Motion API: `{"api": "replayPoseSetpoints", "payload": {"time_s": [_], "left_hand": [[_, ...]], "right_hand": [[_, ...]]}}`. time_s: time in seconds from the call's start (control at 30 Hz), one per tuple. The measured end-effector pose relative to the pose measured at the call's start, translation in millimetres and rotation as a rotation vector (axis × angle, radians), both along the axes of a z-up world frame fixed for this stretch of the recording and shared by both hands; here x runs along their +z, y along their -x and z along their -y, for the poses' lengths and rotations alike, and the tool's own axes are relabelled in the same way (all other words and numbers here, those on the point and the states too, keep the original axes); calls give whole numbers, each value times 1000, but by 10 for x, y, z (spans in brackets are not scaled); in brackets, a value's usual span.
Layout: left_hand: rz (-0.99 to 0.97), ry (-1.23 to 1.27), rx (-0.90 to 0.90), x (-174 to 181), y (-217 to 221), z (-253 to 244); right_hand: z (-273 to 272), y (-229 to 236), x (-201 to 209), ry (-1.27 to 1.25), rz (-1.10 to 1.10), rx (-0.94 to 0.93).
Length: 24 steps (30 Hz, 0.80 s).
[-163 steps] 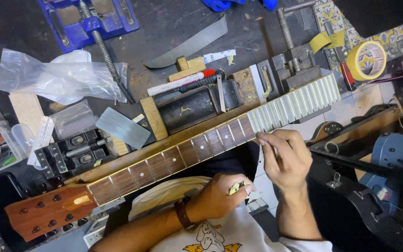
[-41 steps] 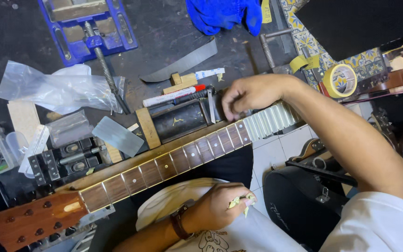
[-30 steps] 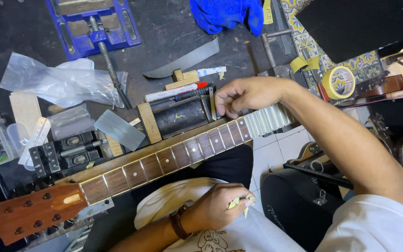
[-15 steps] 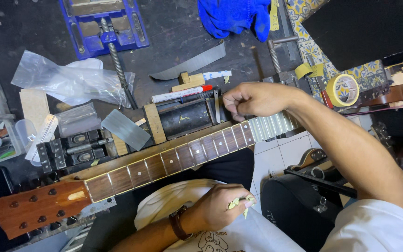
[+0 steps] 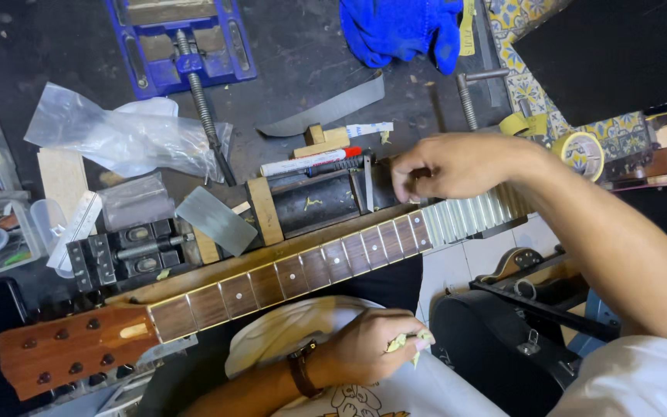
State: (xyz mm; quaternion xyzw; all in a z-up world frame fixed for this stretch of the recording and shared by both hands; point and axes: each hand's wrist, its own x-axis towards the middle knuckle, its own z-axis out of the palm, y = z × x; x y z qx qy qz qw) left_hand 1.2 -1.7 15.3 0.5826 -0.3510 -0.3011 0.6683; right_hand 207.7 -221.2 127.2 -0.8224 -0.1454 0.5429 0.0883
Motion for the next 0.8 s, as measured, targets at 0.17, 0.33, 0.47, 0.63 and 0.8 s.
{"api": "replayPoseSetpoints", "payload": {"time_s": [0.17, 0.33, 0.47, 0.63, 0.8], "left_hand": [[-25, -63, 76, -57, -37, -64], [-152, -136, 69, 73, -81, -104], [-250, -163, 90, 86, -97, -110], [-561, 2, 30, -96, -16, -77], [-942, 295, 10, -378, 181, -30]], "right_hand": [[413, 204, 73, -574, 359, -174], [457, 965, 387, -615, 557, -234], [277, 1714, 342, -645, 846, -376], [-123, 2371, -207, -729, 1019, -464], [-474, 2635, -528, -837, 1190, -505]]}}
